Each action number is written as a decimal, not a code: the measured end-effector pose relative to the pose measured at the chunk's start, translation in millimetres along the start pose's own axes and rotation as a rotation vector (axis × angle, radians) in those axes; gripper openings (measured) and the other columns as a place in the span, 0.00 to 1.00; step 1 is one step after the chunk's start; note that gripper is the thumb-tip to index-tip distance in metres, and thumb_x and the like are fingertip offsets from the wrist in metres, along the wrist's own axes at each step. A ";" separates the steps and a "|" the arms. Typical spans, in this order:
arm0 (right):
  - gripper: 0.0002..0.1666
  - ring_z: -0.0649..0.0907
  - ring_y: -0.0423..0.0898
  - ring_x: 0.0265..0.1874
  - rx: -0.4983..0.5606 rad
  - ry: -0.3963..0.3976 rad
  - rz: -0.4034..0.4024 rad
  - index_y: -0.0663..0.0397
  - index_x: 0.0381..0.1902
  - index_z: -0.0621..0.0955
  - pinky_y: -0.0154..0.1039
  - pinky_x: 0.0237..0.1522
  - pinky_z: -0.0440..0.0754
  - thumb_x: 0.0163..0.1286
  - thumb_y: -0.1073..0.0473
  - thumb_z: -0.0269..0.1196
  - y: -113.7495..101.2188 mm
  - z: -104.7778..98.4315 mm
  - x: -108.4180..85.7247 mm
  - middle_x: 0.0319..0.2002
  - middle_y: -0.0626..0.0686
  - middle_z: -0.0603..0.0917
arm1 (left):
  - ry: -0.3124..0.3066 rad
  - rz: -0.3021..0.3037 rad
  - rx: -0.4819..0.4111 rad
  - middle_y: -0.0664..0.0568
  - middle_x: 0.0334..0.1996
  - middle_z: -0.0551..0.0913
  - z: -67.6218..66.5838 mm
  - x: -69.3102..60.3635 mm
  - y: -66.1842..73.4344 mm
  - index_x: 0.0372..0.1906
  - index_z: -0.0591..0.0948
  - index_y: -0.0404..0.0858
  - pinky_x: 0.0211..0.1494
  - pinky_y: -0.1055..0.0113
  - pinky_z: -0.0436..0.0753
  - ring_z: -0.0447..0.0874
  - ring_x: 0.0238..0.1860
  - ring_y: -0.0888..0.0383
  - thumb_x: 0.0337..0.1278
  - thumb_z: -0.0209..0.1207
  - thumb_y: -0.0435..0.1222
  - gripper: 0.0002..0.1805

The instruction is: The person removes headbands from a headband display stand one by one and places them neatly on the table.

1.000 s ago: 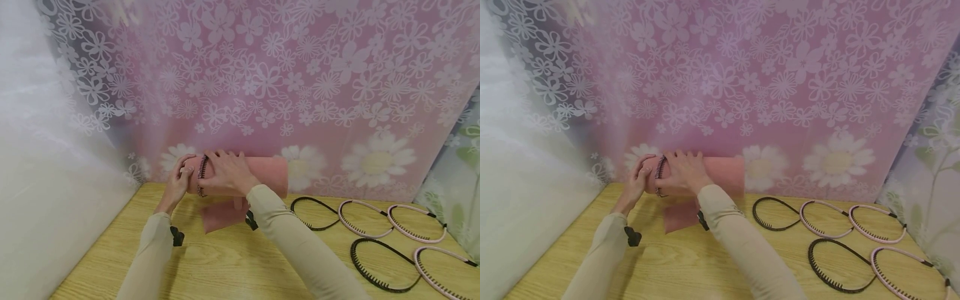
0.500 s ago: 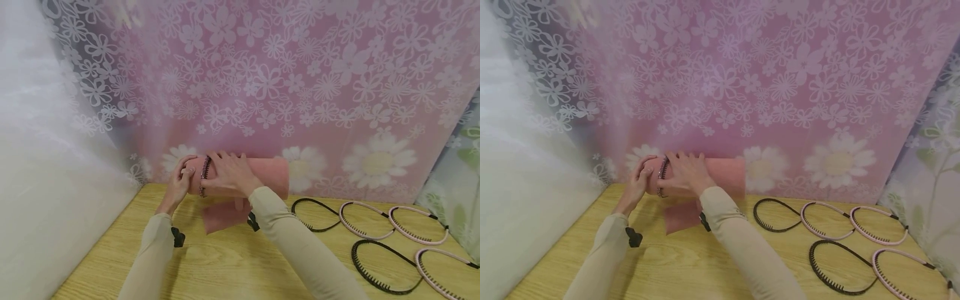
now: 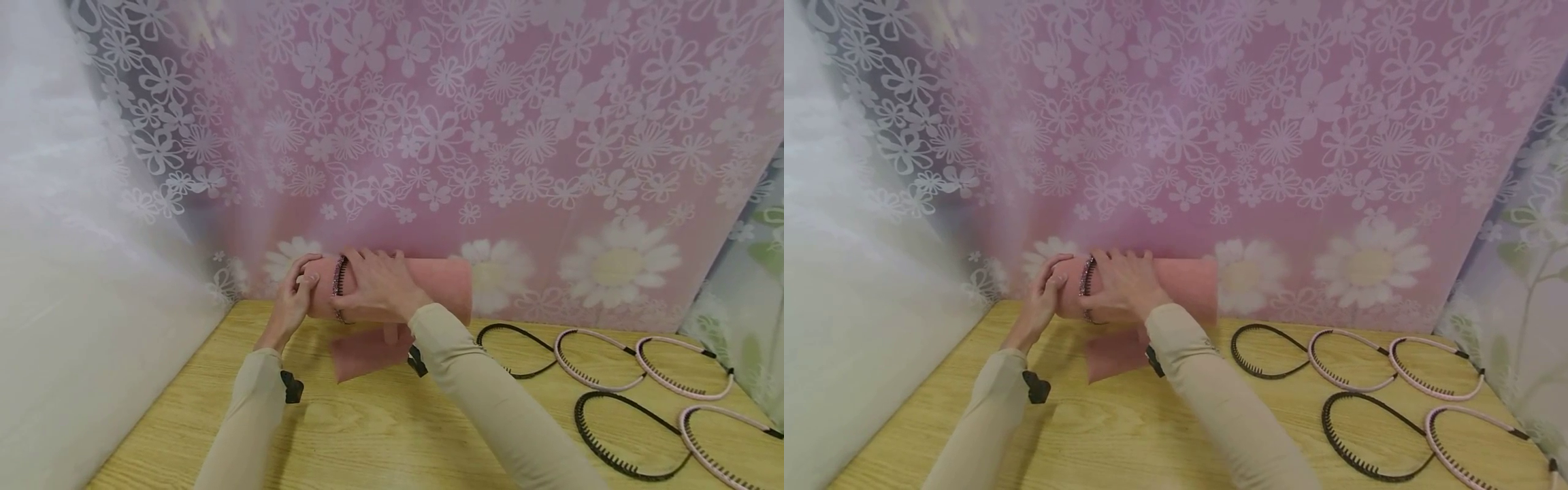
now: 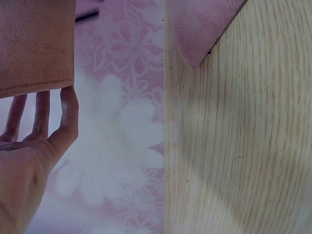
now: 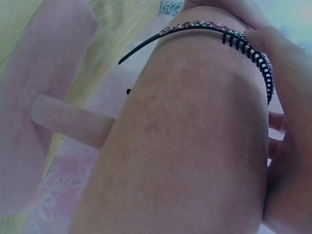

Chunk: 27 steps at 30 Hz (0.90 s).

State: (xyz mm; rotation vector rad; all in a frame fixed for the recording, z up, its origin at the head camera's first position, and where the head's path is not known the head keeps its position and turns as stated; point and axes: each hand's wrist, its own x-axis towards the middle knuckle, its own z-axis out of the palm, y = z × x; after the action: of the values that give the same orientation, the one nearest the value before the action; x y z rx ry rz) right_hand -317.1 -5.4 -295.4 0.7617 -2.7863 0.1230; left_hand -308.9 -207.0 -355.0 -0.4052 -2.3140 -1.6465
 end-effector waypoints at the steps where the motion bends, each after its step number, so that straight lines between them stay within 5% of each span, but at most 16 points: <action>1: 0.53 0.79 0.53 0.63 0.009 -0.002 0.002 0.39 0.75 0.65 0.64 0.63 0.70 0.59 0.21 0.59 0.6 -1.2 -0.7 0.67 0.47 0.78 | 0.001 0.002 0.008 0.40 0.64 0.75 0.1 -0.2 0.7 0.75 0.68 0.44 0.44 0.63 0.84 0.83 0.39 0.64 0.80 0.45 0.42 0.24; 11: 0.52 0.77 0.54 0.67 0.108 -0.085 0.028 0.41 0.74 0.68 0.70 0.66 0.68 0.59 0.23 0.63 9.2 -15.4 -2.5 0.69 0.48 0.77 | 0.029 0.011 0.001 0.44 0.65 0.76 0.9 14.5 -34.9 0.75 0.69 0.52 0.44 0.60 0.84 0.84 0.41 0.59 0.80 0.46 0.46 0.24; 27: 0.47 0.77 0.51 0.66 0.205 -0.158 0.059 0.38 0.70 0.72 0.70 0.66 0.67 0.57 0.27 0.67 28.4 -28.2 -9.4 0.66 0.45 0.79 | 0.042 0.001 0.019 0.48 0.64 0.76 3.4 11.4 -33.8 0.72 0.70 0.62 0.50 0.52 0.83 0.83 0.52 0.45 0.78 0.47 0.53 0.22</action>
State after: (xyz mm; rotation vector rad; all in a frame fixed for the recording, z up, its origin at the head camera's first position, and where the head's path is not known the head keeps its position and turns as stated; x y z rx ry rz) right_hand -317.7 27.7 -271.1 0.7665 -2.9805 0.3799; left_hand -332.3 -213.7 -381.2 -0.3641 -2.2965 -1.6161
